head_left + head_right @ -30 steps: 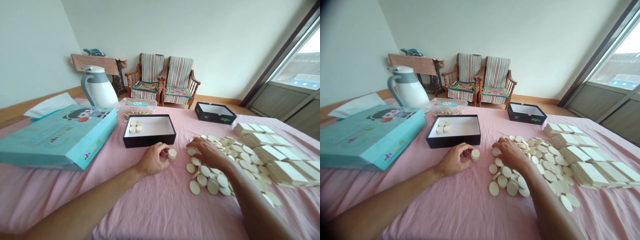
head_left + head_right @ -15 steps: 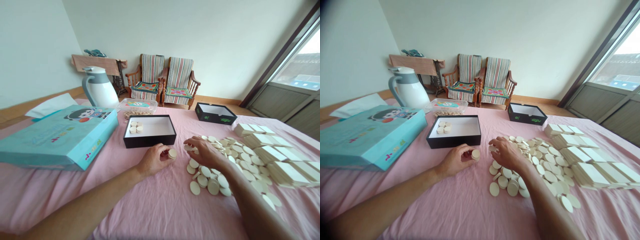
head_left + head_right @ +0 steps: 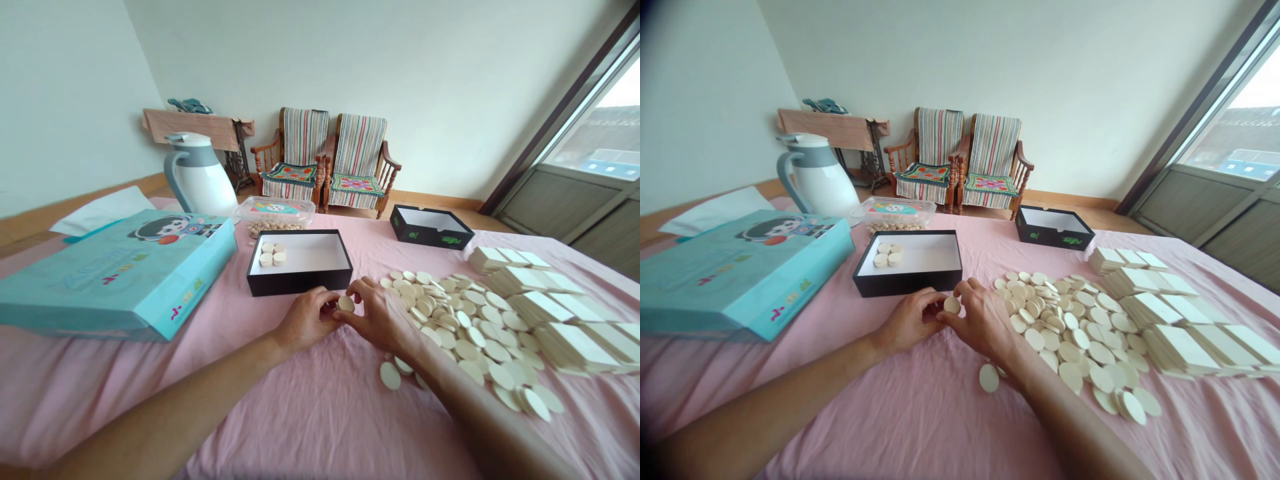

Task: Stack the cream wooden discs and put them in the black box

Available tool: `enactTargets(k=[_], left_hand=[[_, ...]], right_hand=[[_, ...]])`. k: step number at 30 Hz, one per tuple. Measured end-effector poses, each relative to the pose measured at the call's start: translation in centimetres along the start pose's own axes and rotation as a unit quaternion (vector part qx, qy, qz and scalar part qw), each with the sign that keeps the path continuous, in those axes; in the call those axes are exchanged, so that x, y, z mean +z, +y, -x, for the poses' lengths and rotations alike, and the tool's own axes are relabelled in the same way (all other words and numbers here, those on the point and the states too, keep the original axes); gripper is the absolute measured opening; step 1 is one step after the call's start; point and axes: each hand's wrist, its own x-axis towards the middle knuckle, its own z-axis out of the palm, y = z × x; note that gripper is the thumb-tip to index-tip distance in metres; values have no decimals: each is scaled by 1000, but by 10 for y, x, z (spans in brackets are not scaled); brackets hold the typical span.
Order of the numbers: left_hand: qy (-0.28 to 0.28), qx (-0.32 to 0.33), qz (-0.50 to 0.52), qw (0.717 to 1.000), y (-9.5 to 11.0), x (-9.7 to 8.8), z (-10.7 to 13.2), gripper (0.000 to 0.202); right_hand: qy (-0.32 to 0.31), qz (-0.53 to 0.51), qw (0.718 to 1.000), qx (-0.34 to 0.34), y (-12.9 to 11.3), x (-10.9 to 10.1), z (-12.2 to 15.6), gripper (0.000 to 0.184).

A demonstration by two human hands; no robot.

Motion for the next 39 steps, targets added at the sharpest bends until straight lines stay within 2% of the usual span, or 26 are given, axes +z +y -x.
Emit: enactTargets(k=[3, 5, 8, 9, 12, 17, 20, 24, 28, 31, 39], left_hand=[[-2, -4, 9, 1000, 1, 0, 0, 25], [-2, -10, 16, 1000, 2, 0, 0, 29], [3, -14, 22, 1000, 2, 0, 0, 34], [4, -14, 23, 1000, 2, 0, 0, 36], [2, -12, 25, 1000, 2, 0, 0, 36], [4, -8, 19, 1000, 2, 0, 0, 31], [4, -9, 20, 1000, 2, 0, 0, 31], [0, -15, 20, 1000, 4, 0, -1, 29], [1, -8, 17, 1000, 4, -1, -1, 29], [-1, -1, 15, 1000, 4, -2, 0, 29], [13, -5, 3, 1000, 2, 1, 0, 19]], right_hand=[[3, -12, 1000, 11, 8, -16, -2, 27], [-18, -7, 1000, 16, 18, -32, 0, 20], [-115, 31, 993, 8, 36, -53, 6, 7], [-152, 43, 987, 0, 41, -57, 8, 9], [-221, 63, 973, -25, 46, -63, 15, 23], [-243, 89, 965, -30, 36, -56, 16, 26], [-242, 91, 966, -24, 34, -52, 14, 22], [-198, 33, 979, -39, 33, -50, 10, 17], [-115, -66, 989, -70, 24, -45, 5, 29], [-65, -100, 987, -107, 14, -36, 1, 39], [-82, -71, 985, -136, 0, -24, -2, 51]])
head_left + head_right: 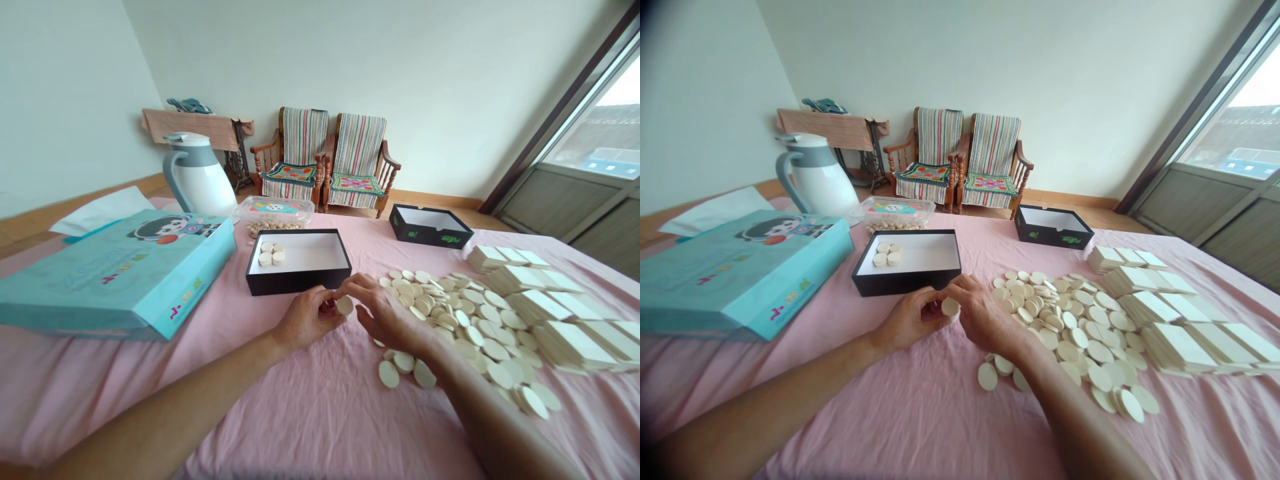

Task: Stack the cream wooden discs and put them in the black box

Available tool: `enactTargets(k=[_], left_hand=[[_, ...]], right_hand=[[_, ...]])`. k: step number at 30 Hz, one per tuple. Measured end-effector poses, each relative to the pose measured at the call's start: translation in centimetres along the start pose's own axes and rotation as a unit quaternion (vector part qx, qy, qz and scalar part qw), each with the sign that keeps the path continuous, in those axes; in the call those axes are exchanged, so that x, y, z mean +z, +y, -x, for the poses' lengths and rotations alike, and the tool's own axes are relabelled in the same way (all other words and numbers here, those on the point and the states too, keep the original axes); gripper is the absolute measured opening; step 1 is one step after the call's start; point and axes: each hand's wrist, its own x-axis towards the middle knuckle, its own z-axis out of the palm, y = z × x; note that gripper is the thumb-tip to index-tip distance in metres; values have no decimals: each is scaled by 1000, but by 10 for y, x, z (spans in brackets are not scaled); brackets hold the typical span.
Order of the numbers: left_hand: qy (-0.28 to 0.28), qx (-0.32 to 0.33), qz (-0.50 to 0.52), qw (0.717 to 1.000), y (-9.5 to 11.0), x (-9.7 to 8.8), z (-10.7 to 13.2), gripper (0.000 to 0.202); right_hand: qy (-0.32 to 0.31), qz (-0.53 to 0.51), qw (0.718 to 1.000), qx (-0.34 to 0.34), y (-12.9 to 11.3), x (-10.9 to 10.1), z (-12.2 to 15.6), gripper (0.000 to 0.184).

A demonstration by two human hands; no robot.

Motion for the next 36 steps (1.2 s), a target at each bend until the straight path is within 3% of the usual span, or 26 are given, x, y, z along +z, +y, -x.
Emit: enactTargets(k=[3, 7, 11, 16, 25, 29, 31, 36], left_hand=[[-2, 1, 1, 1000, 0, 0, 0, 22], [-14, -7, 32, 999, 3, -3, -1, 39], [-20, -16, 54, 998, 5, -6, -2, 46], [-14, -20, 70, 997, 4, -4, -1, 42], [-10, -9, 74, 997, 3, -2, -2, 36], [-10, -14, 39, 999, 5, -4, -1, 48], [3, -1, 12, 1000, 7, -7, 0, 51], [95, 37, -5, 995, 15, -16, 6, 33]], right_hand=[[20, -15, 1000, 3, 4, 1, 1, 52], [70, -36, 994, 76, 18, 4, 5, 45], [31, -29, 991, 127, 26, 5, 10, 39], [-13, 21, 986, 164, 18, 6, 10, 36], [-30, 73, 983, 169, 1, 14, 9, 35], [-15, 56, 983, 176, 7, 10, 10, 40], [-16, 40, 983, 179, 14, 8, 12, 41], [-29, -1, 990, 139, 19, 8, 12, 45]])
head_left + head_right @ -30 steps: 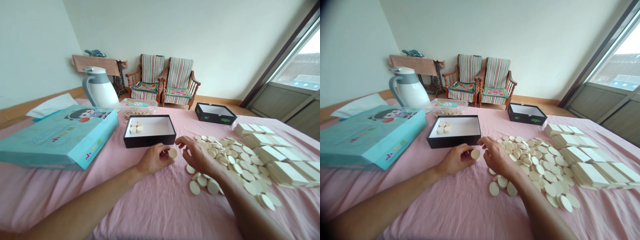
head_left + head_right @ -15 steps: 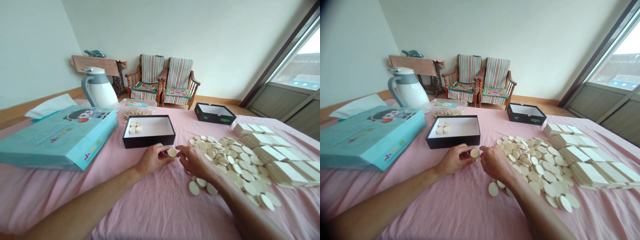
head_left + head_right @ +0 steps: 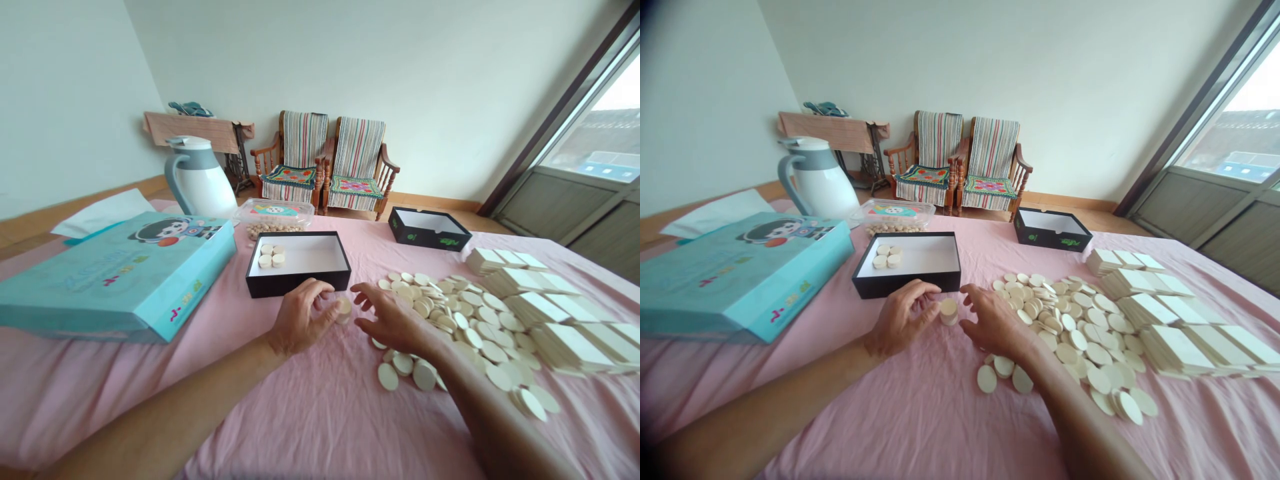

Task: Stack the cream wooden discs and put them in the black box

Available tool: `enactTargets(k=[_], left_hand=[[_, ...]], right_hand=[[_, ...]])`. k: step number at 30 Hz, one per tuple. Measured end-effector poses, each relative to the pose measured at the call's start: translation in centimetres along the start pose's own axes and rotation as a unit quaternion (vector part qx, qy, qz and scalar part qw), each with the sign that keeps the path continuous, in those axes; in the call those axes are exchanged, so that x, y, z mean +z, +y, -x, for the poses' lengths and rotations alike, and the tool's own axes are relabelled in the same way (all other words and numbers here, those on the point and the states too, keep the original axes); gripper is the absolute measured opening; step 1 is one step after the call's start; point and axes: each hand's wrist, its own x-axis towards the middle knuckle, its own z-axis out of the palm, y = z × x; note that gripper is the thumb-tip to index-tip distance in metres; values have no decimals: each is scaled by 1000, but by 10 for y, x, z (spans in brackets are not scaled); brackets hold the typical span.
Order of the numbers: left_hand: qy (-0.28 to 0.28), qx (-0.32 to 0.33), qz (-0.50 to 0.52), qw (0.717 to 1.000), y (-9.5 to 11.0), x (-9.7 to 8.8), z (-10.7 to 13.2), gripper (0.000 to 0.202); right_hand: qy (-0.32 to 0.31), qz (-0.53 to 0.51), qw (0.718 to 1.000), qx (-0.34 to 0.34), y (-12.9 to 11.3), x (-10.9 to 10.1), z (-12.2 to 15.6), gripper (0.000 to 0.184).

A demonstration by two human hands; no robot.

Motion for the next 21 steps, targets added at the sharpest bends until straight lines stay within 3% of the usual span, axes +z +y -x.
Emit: enactTargets(k=[5, 9, 14, 21], left_hand=[[68, -18, 67, 995, -1, -4, 2, 37], [93, -56, 118, 987, -7, -1, 0, 40], [85, -65, 138, 985, -9, 0, -1, 39], [75, -61, 133, 986, -10, 1, -1, 38]], right_hand=[[-31, 58, 996, -64, -24, 5, -10, 55], [-79, 139, 985, -72, -36, 12, -20, 48], [-83, 184, 976, -86, -33, 19, -26, 26], [-94, 221, 963, -120, -33, 19, -28, 22]])
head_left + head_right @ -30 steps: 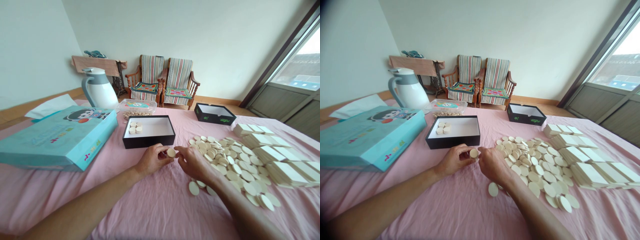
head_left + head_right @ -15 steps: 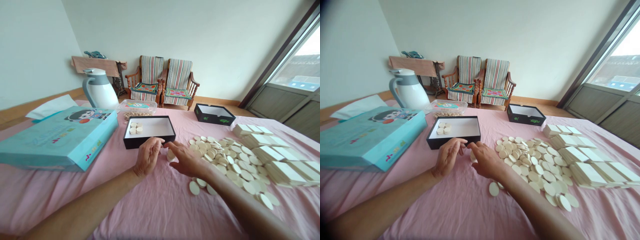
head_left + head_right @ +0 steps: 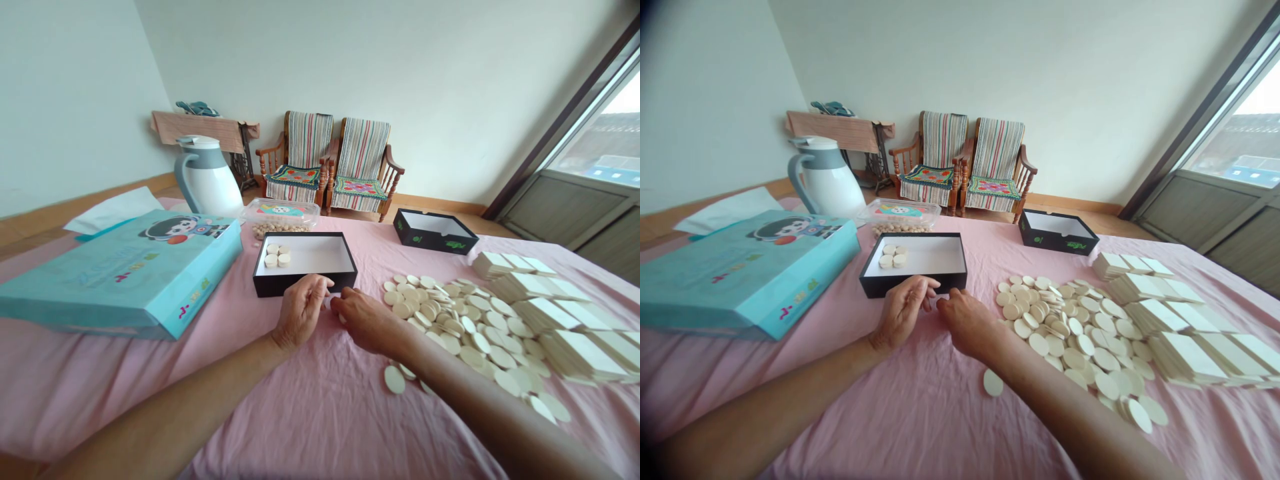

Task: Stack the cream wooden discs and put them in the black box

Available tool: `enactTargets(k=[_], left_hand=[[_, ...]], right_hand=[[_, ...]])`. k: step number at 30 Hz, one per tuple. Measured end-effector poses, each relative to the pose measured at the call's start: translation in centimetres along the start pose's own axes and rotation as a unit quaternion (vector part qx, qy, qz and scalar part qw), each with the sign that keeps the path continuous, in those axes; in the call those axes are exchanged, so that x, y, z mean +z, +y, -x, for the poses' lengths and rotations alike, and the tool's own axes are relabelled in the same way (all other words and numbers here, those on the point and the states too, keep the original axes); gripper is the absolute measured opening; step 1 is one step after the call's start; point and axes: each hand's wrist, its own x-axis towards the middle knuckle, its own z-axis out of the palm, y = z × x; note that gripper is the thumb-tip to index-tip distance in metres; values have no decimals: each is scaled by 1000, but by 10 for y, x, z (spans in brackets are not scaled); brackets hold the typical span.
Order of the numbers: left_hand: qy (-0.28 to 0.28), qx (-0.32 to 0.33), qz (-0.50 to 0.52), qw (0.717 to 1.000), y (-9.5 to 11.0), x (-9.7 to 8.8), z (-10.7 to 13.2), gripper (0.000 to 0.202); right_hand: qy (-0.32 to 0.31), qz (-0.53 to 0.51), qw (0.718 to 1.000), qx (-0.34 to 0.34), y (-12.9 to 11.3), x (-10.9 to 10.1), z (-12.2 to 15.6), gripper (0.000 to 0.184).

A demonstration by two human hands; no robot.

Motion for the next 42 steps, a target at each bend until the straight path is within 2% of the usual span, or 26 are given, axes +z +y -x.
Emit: enactTargets(k=[5, 12, 16, 20, 21, 23, 26, 29, 32, 36, 39, 42], left_hand=[[0, 1, -1, 1000, 0, 1, 1, 37], [8, 11, 8, 1000, -3, 2, 1, 35], [-22, 9, -25, 999, 4, 0, 2, 32], [-84, 62, -133, 986, 16, -22, 6, 20], [-77, 78, -152, 982, 17, -30, 8, 17], [-19, 97, -180, 979, 15, -48, 9, 14], [111, 116, -219, 962, 2, -73, 8, 15], [167, 87, -252, 949, -18, -89, 5, 22], [154, 52, -238, 958, -37, -93, 4, 30], [113, 27, -202, 972, -49, -93, 5, 36], [106, 18, -191, 976, -50, -93, 6, 36], [98, 1, -183, 978, -49, -95, 6, 37]], right_hand=[[4, -13, 1000, -12, 2, -4, 1, 21], [-9, -38, 999, 24, 0, -6, 4, 21], [-23, -63, 997, 40, 3, -10, 14, 22], [-7, -100, 994, 36, 11, -30, 24, 29], [2, -102, 994, 37, 13, -39, 23, 30], [24, -100, 994, 28, 17, -58, 17, 30], [54, -73, 996, 8, 19, -82, -9, 27], [47, -34, 998, 3, 18, -91, -51, 29], [2, 18, 1000, -5, 17, -81, -99, 32], [-25, 61, 998, 6, 19, -53, -149, 36], [-42, 66, 997, 3, 20, -34, -170, 35], [-55, 68, 996, 1, 18, -22, -179, 34]])
